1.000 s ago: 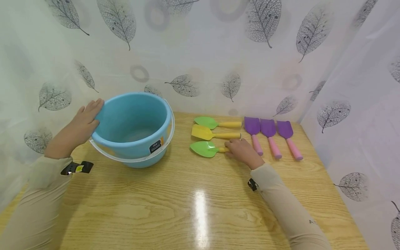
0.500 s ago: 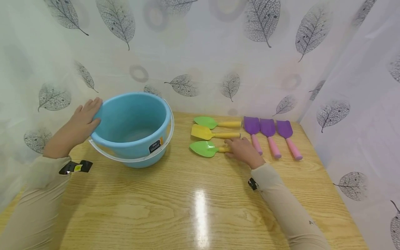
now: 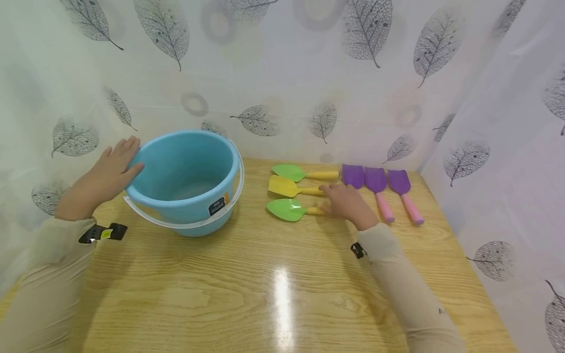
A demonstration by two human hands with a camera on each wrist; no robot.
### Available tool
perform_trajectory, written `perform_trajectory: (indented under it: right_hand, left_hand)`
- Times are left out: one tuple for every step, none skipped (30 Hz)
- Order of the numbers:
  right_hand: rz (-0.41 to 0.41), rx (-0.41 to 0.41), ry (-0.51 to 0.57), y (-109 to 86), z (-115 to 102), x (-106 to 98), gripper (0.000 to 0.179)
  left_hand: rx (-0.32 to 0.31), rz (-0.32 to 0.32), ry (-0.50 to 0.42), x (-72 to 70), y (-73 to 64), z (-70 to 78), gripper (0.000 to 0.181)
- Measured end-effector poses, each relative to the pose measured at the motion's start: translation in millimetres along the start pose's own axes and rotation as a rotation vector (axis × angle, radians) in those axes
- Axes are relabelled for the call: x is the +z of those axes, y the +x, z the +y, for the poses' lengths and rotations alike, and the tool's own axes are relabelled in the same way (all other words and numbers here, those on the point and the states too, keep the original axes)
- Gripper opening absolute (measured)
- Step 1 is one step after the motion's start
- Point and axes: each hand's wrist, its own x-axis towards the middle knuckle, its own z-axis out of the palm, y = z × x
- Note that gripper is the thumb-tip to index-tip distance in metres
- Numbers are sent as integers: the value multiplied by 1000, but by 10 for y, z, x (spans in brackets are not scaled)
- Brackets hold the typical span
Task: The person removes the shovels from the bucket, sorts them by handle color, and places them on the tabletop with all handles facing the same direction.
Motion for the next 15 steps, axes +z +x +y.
perform_trajectory:
  right_hand:
    - [-6,5,5,4,2,-30,57]
    - [-12,9,6,8,5,-61,58]
    - [-19,13,5,12,9,-94,59]
    - [-25,17,5,14,13,-131,60]
    - [-33,20,4,15,19,-168,61]
    - [-39,25,4,15,25,-207,61]
    - [-41,26,11,16,33,-245,61]
    - [-42,26,14,17,42,-282,60]
    - [-41,26,19,16,50,-322,60]
    - [-41,25,24,14,58,-362,60]
    - [-39,25,29,11,68,-398,60]
    - [-37,26,34,7,75,-437,60]
    - [-33,25,41,5,82,-476,60]
    - [-30,24,45,4,88,-515,60]
    - [-22,19,46,5,89,-556,60]
  left_hand:
    - [4,-2,1,-4,3,-7,67]
    - [6,-5,3,-7,6,-16,68]
    - [6,-10,2,-11,8,-22,69]
    - [6,-12,1,-16,10,-27,70]
    - [7,-13,-1,-22,11,-30,71]
    - [4,-16,-4,-29,11,-28,73]
    - [0,-19,-4,-41,11,-26,74]
    - [0,-18,-4,-54,9,-23,75]
    - [-1,-18,-4,-69,7,-16,76]
    - [2,-17,-1,-85,4,-11,76]
    - [4,-16,3,-101,-1,-4,77]
    - [7,-16,6,-115,-5,6,77]
    - [10,-12,9,-130,-13,20,77]
    - [14,-8,12,-143,-22,39,77]
    - [19,-4,13,-156,-32,65,77]
